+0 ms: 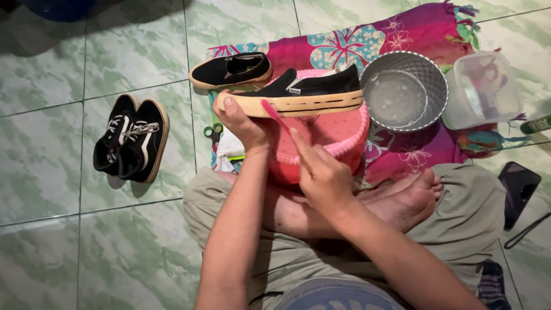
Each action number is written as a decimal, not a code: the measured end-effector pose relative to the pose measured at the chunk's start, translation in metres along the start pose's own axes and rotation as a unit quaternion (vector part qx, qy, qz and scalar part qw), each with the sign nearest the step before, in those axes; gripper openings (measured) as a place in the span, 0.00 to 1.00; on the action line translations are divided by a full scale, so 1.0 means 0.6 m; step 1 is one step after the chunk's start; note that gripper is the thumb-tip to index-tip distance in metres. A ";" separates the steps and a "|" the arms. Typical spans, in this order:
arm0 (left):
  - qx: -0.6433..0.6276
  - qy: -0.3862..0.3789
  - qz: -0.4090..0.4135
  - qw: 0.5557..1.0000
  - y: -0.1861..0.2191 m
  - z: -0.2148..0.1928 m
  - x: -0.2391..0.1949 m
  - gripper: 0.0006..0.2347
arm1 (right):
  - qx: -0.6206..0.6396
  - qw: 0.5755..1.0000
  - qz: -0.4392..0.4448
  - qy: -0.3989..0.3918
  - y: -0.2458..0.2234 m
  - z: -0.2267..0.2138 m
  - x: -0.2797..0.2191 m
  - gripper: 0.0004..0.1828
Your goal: The person scrubs the rubber sole and side of a black slip-on shoe using a pink toothbrush and water from a metal bowl. They repeatedly dip the brush into the water and scrub the shoe's surface while holding it over a pink plastic stool.
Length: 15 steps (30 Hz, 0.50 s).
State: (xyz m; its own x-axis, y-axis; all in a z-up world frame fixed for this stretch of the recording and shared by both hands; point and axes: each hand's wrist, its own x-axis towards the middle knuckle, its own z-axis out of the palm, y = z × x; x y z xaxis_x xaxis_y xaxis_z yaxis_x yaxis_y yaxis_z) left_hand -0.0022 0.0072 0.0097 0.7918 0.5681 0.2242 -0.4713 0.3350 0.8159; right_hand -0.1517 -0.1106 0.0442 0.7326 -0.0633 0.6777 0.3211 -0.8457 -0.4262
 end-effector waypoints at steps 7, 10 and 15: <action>0.023 -0.003 0.020 1.000 -0.002 -0.004 0.000 0.18 | -0.010 0.999 0.012 -0.038 0.016 -0.035 -0.041 0.28; 0.001 0.003 0.009 1.000 0.009 0.009 -0.004 0.19 | -0.068 0.997 -0.006 -0.028 -0.001 -0.022 -0.008 0.27; 0.024 0.010 -0.003 1.000 -0.037 -0.034 0.016 0.21 | -0.101 0.995 0.008 -0.009 -0.029 0.004 0.061 0.27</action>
State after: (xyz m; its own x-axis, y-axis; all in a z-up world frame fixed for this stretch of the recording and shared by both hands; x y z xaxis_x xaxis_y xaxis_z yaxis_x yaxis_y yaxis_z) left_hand 0.0078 0.0204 -0.0174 0.7866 0.5810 0.2090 -0.4468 0.3020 0.8422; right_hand -0.1292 -0.0967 0.0749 0.7480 -0.0704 0.6599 0.1834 -0.9337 -0.3075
